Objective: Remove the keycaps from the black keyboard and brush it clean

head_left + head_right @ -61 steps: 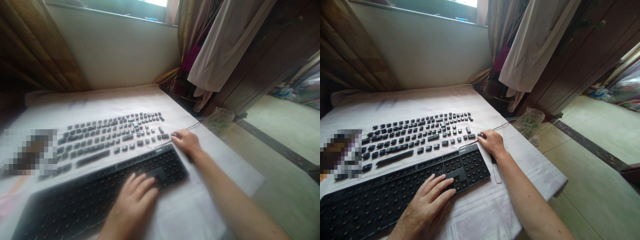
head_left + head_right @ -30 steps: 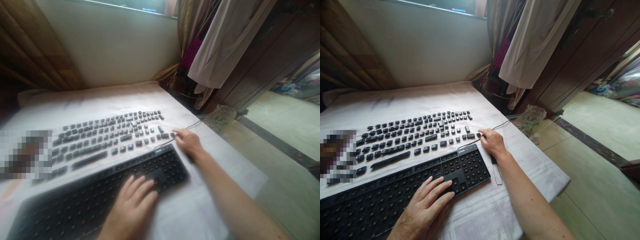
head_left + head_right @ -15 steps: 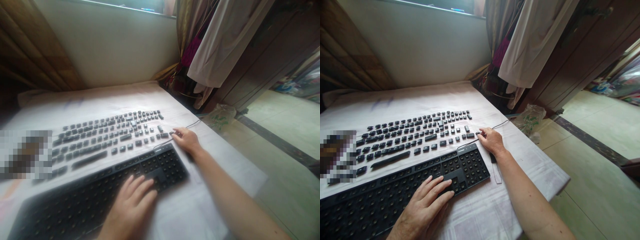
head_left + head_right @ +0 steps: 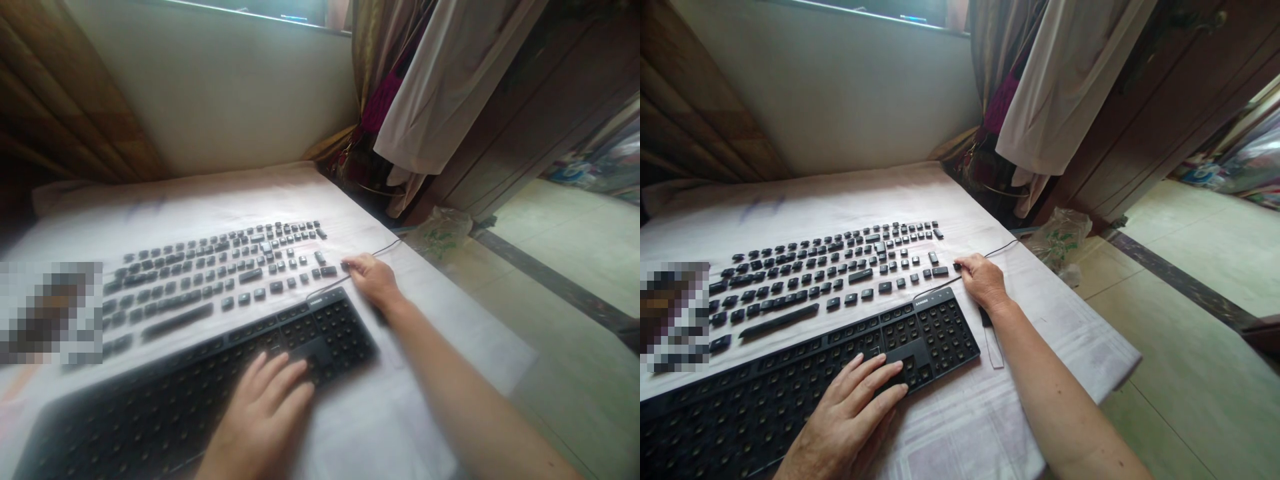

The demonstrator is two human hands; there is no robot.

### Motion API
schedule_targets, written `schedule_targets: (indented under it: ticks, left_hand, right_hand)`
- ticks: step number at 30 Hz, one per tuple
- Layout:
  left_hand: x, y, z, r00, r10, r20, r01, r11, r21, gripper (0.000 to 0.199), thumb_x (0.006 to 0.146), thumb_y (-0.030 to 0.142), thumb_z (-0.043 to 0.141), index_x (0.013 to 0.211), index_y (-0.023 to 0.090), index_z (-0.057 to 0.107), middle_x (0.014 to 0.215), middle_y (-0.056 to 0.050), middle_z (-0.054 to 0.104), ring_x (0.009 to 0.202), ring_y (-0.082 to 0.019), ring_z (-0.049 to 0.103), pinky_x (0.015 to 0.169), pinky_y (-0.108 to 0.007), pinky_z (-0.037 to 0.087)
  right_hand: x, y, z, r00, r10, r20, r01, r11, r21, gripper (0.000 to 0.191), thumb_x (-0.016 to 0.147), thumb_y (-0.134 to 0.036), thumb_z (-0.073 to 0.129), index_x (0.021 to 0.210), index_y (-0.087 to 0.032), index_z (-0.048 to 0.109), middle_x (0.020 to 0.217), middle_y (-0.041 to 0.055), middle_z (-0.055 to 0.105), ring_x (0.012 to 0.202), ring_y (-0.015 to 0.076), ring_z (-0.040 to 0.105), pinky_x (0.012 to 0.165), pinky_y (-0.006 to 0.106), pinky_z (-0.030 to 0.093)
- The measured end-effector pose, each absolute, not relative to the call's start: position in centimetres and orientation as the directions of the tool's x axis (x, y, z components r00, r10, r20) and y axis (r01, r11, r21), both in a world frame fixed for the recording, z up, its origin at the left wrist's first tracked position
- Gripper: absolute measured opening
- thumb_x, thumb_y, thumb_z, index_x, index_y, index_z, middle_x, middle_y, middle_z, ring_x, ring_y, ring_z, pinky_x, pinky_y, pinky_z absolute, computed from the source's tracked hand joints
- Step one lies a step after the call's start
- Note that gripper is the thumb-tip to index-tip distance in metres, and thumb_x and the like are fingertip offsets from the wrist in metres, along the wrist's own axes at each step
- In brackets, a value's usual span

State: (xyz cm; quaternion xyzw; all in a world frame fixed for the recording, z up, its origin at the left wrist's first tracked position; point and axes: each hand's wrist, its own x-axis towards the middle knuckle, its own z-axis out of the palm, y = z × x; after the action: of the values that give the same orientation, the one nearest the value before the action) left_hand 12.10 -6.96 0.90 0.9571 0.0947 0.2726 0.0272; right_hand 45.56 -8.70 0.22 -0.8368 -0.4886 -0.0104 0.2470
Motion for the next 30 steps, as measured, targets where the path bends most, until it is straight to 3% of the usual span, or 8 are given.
schedule_targets:
  ticks: [5,8,13,21,27,30]
  left_hand:
    - [12.0,-6.9,1.0,0.833,0.193,0.518,0.161,-0.981,0.108,0.029,0.100,0.018,0.049,0.111,0.027,0.074,0.126,0.001,0.075,0.119,-0.018,0.067,0.115,-0.039,0.045]
    - [11.9,-6.9,0.9,0.835,0.196,0.515,0.161,-0.981,0.112,0.029,0.100,0.018,0.049,0.112,0.028,0.074,0.126,0.001,0.075,0.121,-0.018,0.065,0.116,-0.039,0.044]
    - [12.0,-6.9,0.8,0.827,0.196,0.527,0.164,-0.981,0.106,0.030,0.102,0.018,0.047,0.111,0.028,0.074,0.126,0.002,0.075,0.121,-0.017,0.065,0.117,-0.036,0.042]
    - [12.0,-6.8,0.8,0.829,0.184,0.528,0.164,-0.983,0.085,0.030,0.103,0.021,0.047,0.112,0.029,0.074,0.126,0.004,0.075,0.122,-0.017,0.064,0.117,-0.036,0.042]
    - [11.7,-6.6,0.4,0.860,0.125,0.494,0.133,-0.991,0.020,0.031,0.098,0.015,0.050,0.117,0.026,0.072,0.129,-0.001,0.073,0.124,-0.020,0.064,0.116,-0.043,0.044]
    - [11.9,-6.9,-0.3,0.834,0.148,0.532,0.143,-0.988,0.050,0.032,0.098,0.014,0.048,0.114,0.026,0.073,0.128,-0.002,0.074,0.124,-0.020,0.063,0.118,-0.043,0.042]
  right_hand:
    - [45.1,-8.5,0.7,0.555,0.793,0.252,0.805,-0.435,-0.403,0.038,0.084,-0.027,0.068,0.122,-0.026,0.073,0.104,0.0027,0.078,0.085,0.0197,0.071,0.080,0.030,0.056]
    - [44.7,-8.4,0.9,0.570,0.783,0.249,0.797,-0.453,-0.399,0.035,0.084,-0.032,0.070,0.118,-0.022,0.074,0.104,0.0053,0.078,0.088,0.0214,0.071,0.081,0.031,0.055]
    - [44.7,-8.4,0.8,0.574,0.780,0.251,0.796,-0.458,-0.396,0.022,0.086,-0.025,0.067,0.105,-0.024,0.077,0.104,0.0056,0.077,0.091,0.0222,0.072,0.083,0.032,0.055]
    - [45.2,-8.5,0.5,0.530,0.804,0.270,0.819,-0.403,-0.408,0.026,0.085,-0.020,0.066,0.105,-0.030,0.078,0.106,0.0000,0.078,0.097,0.0202,0.072,0.085,0.030,0.056]
    - [45.4,-8.5,0.1,0.506,0.812,0.291,0.830,-0.367,-0.419,0.030,0.084,-0.018,0.064,0.109,-0.029,0.078,0.113,0.0001,0.078,0.101,0.0207,0.073,0.089,0.032,0.058]
    - [45.6,-8.6,-0.1,0.492,0.813,0.311,0.839,-0.348,-0.419,0.033,0.083,-0.016,0.063,0.110,-0.029,0.077,0.115,-0.0007,0.078,0.104,0.0202,0.073,0.092,0.032,0.058]
